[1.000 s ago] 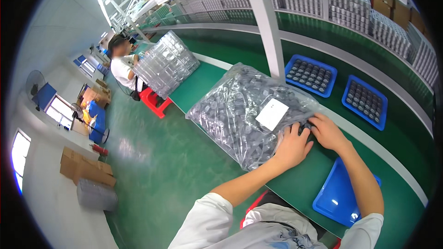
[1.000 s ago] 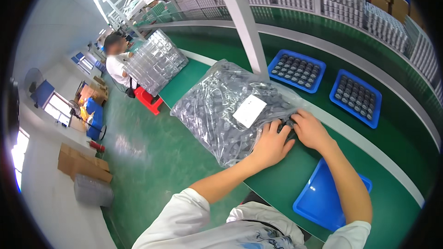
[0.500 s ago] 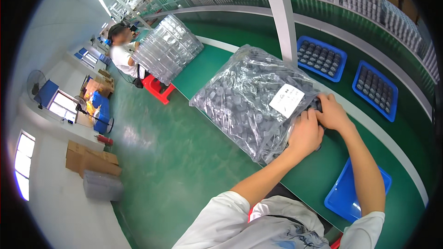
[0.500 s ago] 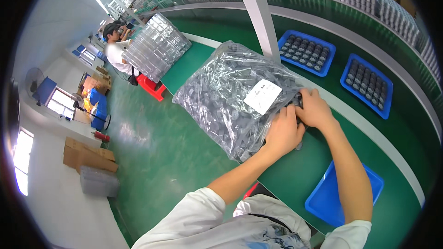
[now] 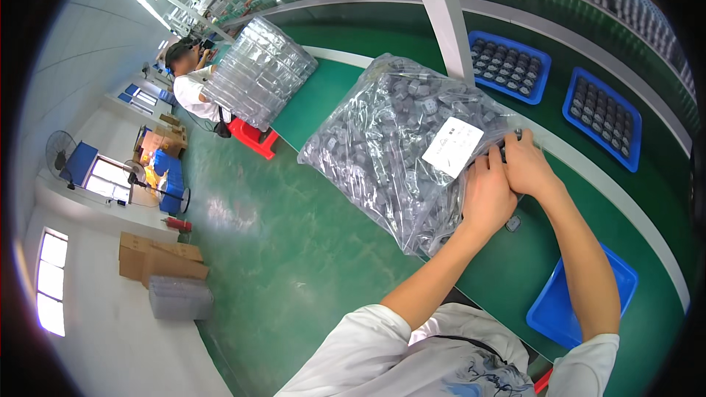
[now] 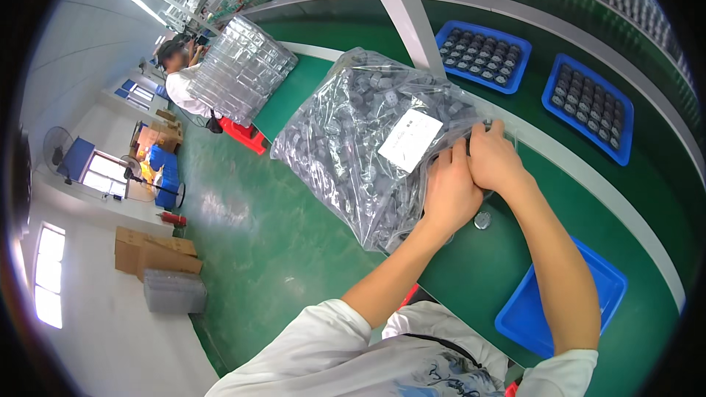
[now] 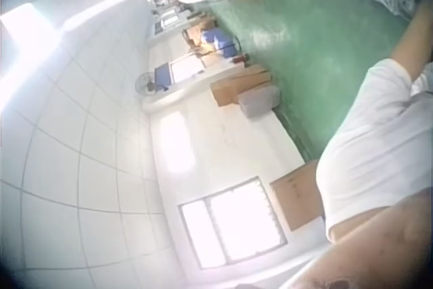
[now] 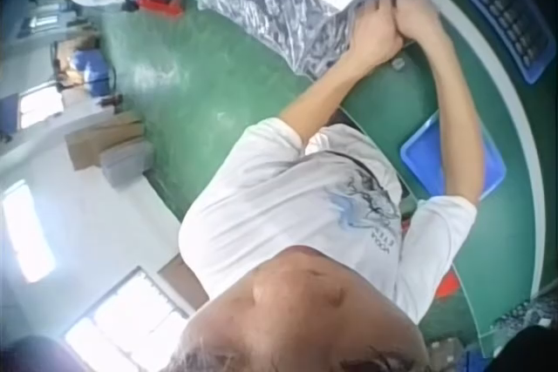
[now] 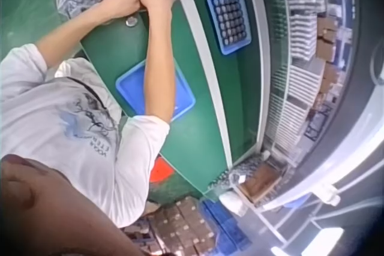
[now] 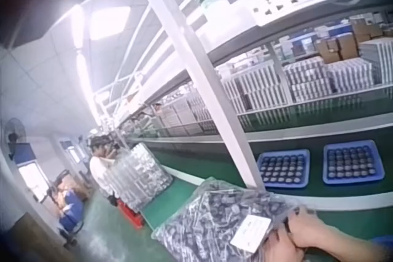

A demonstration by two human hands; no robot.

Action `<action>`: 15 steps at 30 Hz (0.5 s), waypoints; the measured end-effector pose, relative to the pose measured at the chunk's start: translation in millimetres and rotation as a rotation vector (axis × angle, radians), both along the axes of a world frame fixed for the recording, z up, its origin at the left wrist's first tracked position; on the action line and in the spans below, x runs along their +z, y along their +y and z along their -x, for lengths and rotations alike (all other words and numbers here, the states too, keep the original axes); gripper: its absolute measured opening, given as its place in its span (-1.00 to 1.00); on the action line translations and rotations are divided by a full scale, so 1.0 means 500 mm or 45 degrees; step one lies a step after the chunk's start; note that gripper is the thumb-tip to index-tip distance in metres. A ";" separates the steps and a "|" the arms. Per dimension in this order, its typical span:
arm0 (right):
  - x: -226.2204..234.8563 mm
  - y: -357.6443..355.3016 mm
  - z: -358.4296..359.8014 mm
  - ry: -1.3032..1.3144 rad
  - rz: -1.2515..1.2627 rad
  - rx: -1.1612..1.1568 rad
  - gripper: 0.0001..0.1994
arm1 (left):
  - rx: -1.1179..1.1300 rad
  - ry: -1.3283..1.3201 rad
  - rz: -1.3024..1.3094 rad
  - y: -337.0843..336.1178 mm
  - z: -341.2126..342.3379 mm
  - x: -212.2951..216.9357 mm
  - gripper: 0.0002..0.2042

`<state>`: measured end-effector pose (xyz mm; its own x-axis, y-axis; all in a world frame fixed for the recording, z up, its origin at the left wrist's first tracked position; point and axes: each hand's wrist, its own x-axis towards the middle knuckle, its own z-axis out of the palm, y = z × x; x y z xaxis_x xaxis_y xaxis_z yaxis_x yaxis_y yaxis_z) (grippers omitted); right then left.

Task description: The person sorts small grey electronic components by hand from a plastic bag into a blue plastic grid tray, placing them one by one into the tray's compartments.

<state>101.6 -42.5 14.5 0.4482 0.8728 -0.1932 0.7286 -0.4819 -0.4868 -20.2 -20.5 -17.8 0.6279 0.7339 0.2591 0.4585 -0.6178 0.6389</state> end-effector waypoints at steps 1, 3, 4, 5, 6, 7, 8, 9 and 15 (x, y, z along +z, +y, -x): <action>-0.002 -0.002 -0.003 -0.027 -0.033 0.039 -0.49 | 0.003 -0.002 0.000 -0.001 -0.002 0.001 -0.30; -0.011 -0.004 -0.012 -0.059 -0.065 0.085 -0.51 | 0.021 0.001 -0.024 -0.003 -0.004 0.003 -0.31; -0.022 -0.008 -0.023 -0.003 -0.151 0.141 -0.50 | 0.020 -0.005 -0.022 -0.006 -0.006 0.007 -0.31; -0.032 -0.011 -0.032 0.053 -0.237 0.197 -0.49 | 0.030 0.011 0.003 -0.010 -0.009 0.011 -0.31; -0.039 -0.012 -0.037 0.047 -0.234 0.198 -0.49 | 0.039 0.026 0.028 -0.014 -0.012 0.016 -0.31; -0.041 -0.009 -0.037 0.115 -0.329 0.194 -0.50 | 0.047 0.020 0.025 -0.015 -0.011 0.022 -0.31; -0.039 -0.007 -0.036 0.184 -0.423 0.189 -0.51 | 0.068 0.003 0.069 -0.018 -0.011 0.029 -0.31; -0.032 -0.007 -0.037 0.179 -0.423 0.198 -0.51 | 0.087 -0.014 0.113 -0.022 -0.011 0.034 -0.30; 0.000 -0.052 0.003 0.609 -0.439 -0.044 -0.60 | 0.057 -0.340 0.012 -0.045 0.003 0.012 -0.36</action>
